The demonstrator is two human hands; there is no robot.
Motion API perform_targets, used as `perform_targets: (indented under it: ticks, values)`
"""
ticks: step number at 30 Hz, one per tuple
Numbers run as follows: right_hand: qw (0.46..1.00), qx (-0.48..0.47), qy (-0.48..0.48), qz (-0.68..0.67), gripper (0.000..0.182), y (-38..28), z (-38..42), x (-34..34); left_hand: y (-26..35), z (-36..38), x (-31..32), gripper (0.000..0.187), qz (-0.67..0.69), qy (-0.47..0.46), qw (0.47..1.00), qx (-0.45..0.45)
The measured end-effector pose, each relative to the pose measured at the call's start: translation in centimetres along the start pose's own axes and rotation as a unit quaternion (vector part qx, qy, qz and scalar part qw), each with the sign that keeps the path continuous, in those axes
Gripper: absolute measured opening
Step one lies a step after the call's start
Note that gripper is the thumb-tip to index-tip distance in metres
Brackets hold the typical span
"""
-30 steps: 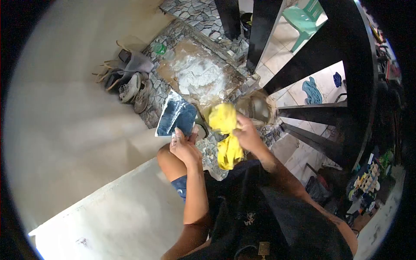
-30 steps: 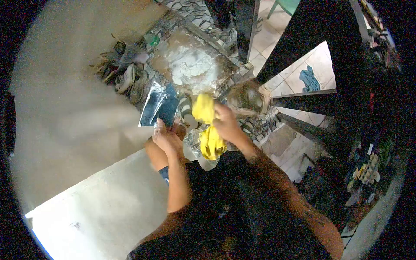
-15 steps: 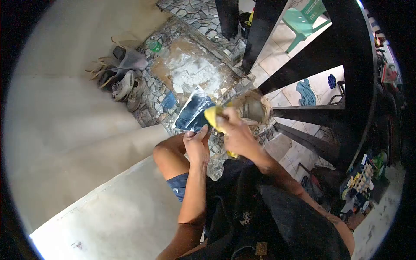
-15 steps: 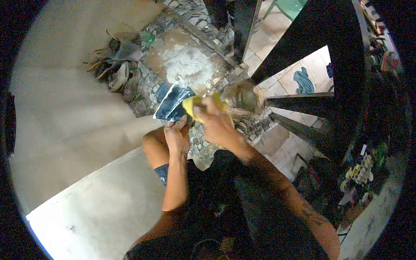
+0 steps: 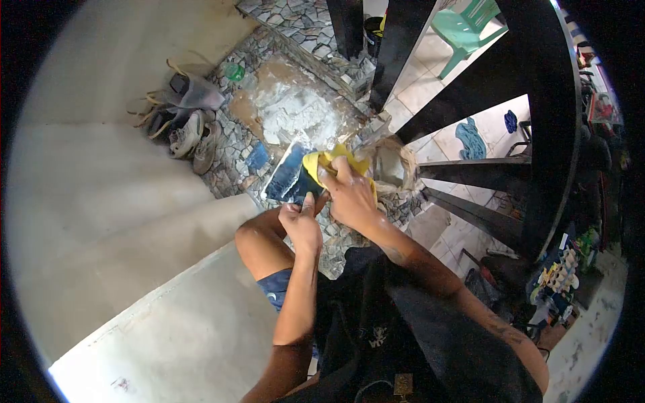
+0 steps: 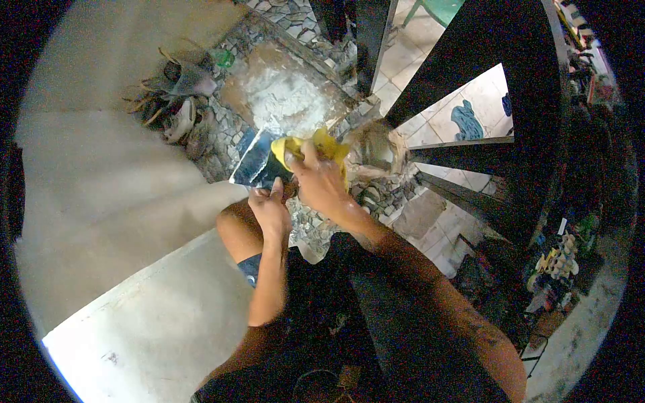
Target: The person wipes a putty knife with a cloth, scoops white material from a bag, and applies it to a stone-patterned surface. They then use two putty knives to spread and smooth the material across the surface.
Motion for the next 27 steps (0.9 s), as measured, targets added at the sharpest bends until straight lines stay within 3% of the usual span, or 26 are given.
perform_targets:
  ticks: [2,3,8,10,12,13,16,18,20,21,24,26,27]
  values:
    - [0.999,0.027,0.001,-0.024,0.044,0.3,-0.6,-0.4,-0.2,0.1,-0.3,0.027,-0.029,0.005,1.000,0.008]
    - [1.000,0.014,-0.001,-0.014,0.048,0.5,-0.7,-0.2,0.2,0.2,0.2,0.028,0.017,0.007,1.000,-0.008]
    - [0.995,-0.016,-0.063,-0.074,0.050,-2.1,1.1,0.7,-2.7,-1.6,-1.7,0.026,-0.018,-0.001,1.000,-0.015]
    - [0.998,-0.037,-0.009,-0.058,0.050,-1.6,0.6,0.1,-2.5,-1.5,-1.3,0.025,0.011,-0.004,1.000,-0.023]
    - [0.998,0.029,-0.019,-0.048,0.048,-0.5,-0.2,-0.2,-2.0,-1.2,-0.9,0.025,0.076,0.000,0.997,-0.015]
    - [0.997,0.060,-0.024,-0.044,0.047,0.0,-0.8,-0.3,-1.2,-0.9,-0.8,0.021,0.039,0.024,0.999,0.015]
    - [0.995,0.082,-0.012,-0.047,0.046,1.9,-1.7,-0.4,-0.7,-0.6,-0.1,0.014,0.120,0.005,0.993,-0.012]
    - [0.984,0.077,-0.022,-0.157,0.052,5.4,-1.8,2.0,-0.9,-1.1,-0.3,0.013,0.116,-0.017,0.993,-0.029]
    - [0.947,0.108,-0.070,-0.295,0.057,8.3,-1.6,3.4,-1.4,-2.2,-0.8,0.013,0.153,-0.021,0.986,-0.055]
    - [0.871,0.129,-0.107,-0.462,0.063,8.9,-1.4,3.7,-1.7,-3.2,-1.3,0.013,0.190,-0.016,0.979,-0.073]
    - [0.673,0.186,-0.142,-0.702,0.063,9.1,0.6,2.3,-2.8,-7.3,-2.7,0.020,0.260,0.013,0.958,-0.117]
    - [0.489,0.143,-0.126,-0.851,0.054,10.0,1.6,2.6,-3.3,-10.1,-2.3,0.018,0.249,-0.071,0.961,-0.096]
    - [0.568,0.211,-0.067,-0.793,0.058,14.7,3.0,5.7,-3.3,-11.1,-1.7,0.019,0.240,-0.111,0.961,-0.086]
Point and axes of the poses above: each hand's wrist, its own z-axis away from the middle knuckle, its own x-axis out of the palm, y = z × x, the point moved 6 cm from there along -z, towards the middle knuckle, and after that the axes turned 3 degrees about x, right-handed, at the moved point
